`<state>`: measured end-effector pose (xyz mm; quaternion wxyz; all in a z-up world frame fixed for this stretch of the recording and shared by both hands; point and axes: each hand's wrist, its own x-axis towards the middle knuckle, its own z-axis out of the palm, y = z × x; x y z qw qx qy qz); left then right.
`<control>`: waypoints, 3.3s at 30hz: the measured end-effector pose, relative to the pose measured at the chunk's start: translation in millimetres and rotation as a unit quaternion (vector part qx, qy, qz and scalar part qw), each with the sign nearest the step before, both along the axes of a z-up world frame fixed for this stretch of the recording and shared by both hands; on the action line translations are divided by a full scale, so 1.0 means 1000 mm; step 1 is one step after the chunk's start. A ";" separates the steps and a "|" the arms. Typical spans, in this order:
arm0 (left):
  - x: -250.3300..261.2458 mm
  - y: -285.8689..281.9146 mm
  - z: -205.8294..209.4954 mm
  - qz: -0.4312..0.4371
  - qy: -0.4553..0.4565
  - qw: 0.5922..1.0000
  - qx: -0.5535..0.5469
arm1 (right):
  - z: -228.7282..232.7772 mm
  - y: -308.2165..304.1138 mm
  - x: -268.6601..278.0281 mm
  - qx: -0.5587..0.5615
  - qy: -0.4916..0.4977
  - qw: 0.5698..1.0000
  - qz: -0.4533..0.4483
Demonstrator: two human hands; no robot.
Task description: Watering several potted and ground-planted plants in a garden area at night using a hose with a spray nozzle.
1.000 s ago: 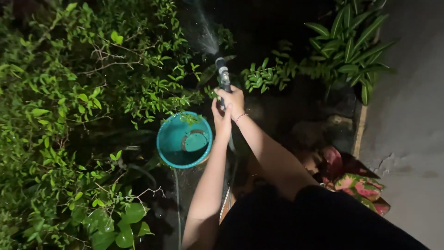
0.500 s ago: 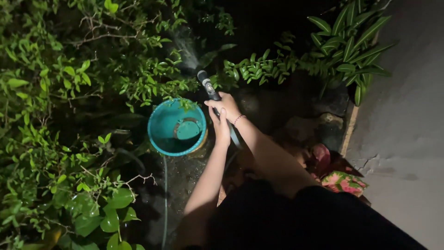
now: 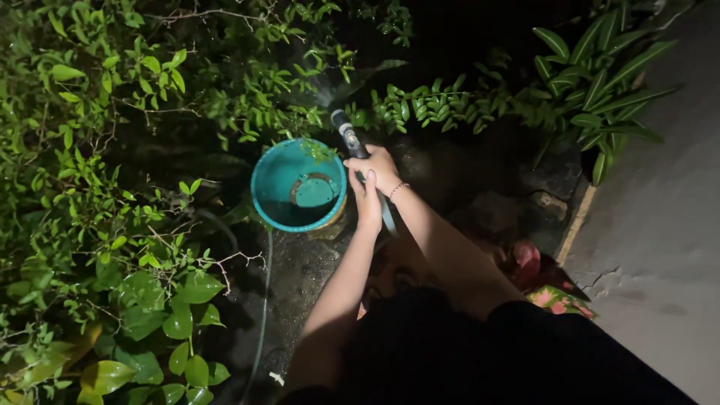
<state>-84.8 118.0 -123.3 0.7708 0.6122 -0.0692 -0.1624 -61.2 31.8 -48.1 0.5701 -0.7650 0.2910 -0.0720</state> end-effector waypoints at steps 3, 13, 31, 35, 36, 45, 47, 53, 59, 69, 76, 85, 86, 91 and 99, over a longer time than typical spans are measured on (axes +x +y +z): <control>-0.001 0.000 -0.008 0.016 -0.006 0.999 0.032 | -0.011 0.000 0.000 0.006 -0.007 0.999 0.031; -0.015 -0.004 -0.015 0.053 -0.079 0.994 0.062 | -0.022 -0.004 -0.007 -0.014 -0.057 0.996 0.074; -0.002 -0.002 -0.007 0.091 -0.087 0.991 0.038 | -0.018 0.006 0.005 0.100 -0.120 0.986 0.064; 0.004 0.006 -0.004 0.087 -0.053 0.995 0.011 | -0.023 0.016 0.015 0.065 -0.082 0.994 0.010; 0.003 0.008 -0.003 0.085 -0.048 0.995 0.008 | -0.023 0.017 0.015 0.055 -0.075 0.996 -0.004; 0.019 0.006 0.012 0.043 -0.004 0.997 -0.067 | -0.010 0.020 0.025 0.084 -0.091 0.989 -0.080; 0.021 0.003 0.013 0.038 -0.005 0.998 -0.045 | -0.010 0.016 0.026 0.091 -0.099 0.987 -0.086; 0.029 -0.014 0.024 0.001 -0.052 0.998 -0.018 | -0.008 -0.007 0.028 0.115 -0.133 0.980 -0.089; 0.038 -0.040 0.030 -0.046 -0.032 0.997 -0.046 | 0.014 -0.029 0.023 0.136 -0.137 0.974 -0.115; 0.030 -0.068 0.017 -0.009 -0.049 0.999 0.005 | 0.021 -0.041 0.003 -0.028 -0.082 0.984 -0.154; 0.021 -0.064 0.023 0.021 -0.032 0.998 0.055 | 0.019 -0.040 0.001 -0.013 -0.055 0.988 -0.142; 0.012 -0.045 -0.022 0.084 -0.007 0.996 0.027 | -0.005 -0.017 0.000 0.013 -0.050 0.998 -0.038; 0.009 -0.042 -0.027 0.098 0.041 0.994 0.007 | -0.009 -0.013 -0.001 0.002 -0.023 1.000 -0.015; -0.008 -0.022 -0.091 0.148 0.108 0.980 -0.073 | -0.022 0.018 -0.015 -0.025 0.084 0.995 0.056; -0.027 -0.011 -0.136 0.147 0.183 0.968 -0.091 | -0.026 0.030 -0.032 -0.009 0.169 0.985 0.037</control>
